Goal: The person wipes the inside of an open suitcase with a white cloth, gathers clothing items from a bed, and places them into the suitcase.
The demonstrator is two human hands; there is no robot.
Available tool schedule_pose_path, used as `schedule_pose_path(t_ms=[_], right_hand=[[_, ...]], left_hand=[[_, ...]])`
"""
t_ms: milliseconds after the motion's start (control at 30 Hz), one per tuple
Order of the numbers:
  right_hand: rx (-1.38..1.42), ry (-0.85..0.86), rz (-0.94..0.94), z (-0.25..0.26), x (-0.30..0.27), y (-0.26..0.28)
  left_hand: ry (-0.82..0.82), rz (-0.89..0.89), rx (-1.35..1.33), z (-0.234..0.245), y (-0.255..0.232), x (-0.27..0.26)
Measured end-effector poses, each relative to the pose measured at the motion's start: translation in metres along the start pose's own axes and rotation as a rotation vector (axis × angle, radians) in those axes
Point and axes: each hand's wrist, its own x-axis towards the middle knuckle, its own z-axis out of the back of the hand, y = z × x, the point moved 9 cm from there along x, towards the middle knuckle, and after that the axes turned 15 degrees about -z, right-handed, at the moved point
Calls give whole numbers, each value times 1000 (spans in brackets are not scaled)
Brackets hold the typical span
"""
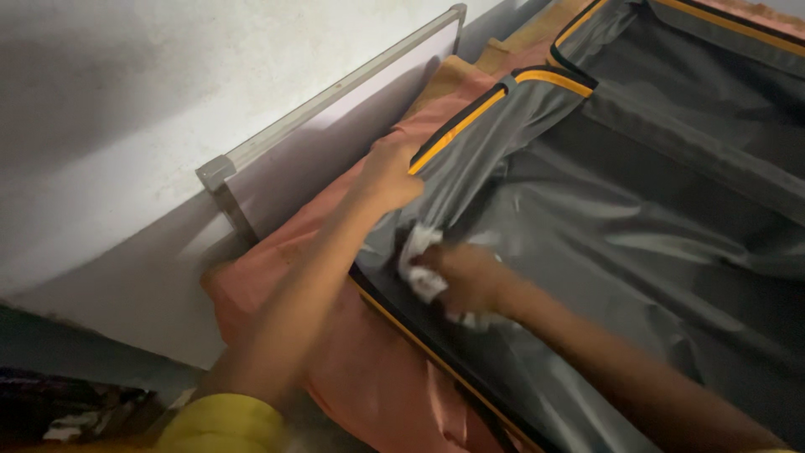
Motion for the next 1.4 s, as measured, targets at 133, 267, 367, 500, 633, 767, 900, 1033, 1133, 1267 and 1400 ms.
schedule_pose_path(t_ms=[133,267,367,500,633,767,900,1033,1133,1267,1400], right_hand=[[662,486,-368,-27,-22,-39],[1093,201,-28,22,-23,-45],[902,156,-329,9,-22,-46],[183,-436,159,16,-39,13],[917,22,73,-57,-14,-3],[1437,468,-491,-143,-7,-55],[1057,191,5,-91,-3,-61],[1457,423,-222,-65,-18,-62],[967,201,-29,-1,-43,-44],[1510,158,-303,42,-51,-68],[1304,30,-266,58,-31,-95]], left_hand=[[70,-42,12,18,-31,-8],[351,142,191,13,-7,-33],[199,-93,118,9,-11,-28],[262,19,131,-4,8,-30],[211,15,-11,0,4,-32],[204,52,-100,0,5,-30],[131,-11,-146,10,-4,-30],[216,156,-259,-1,11,-28],[287,132,-344,-2,12,-35],[209,23,-340,7,-4,-51],[163,-36,-162,9,-11,-29]])
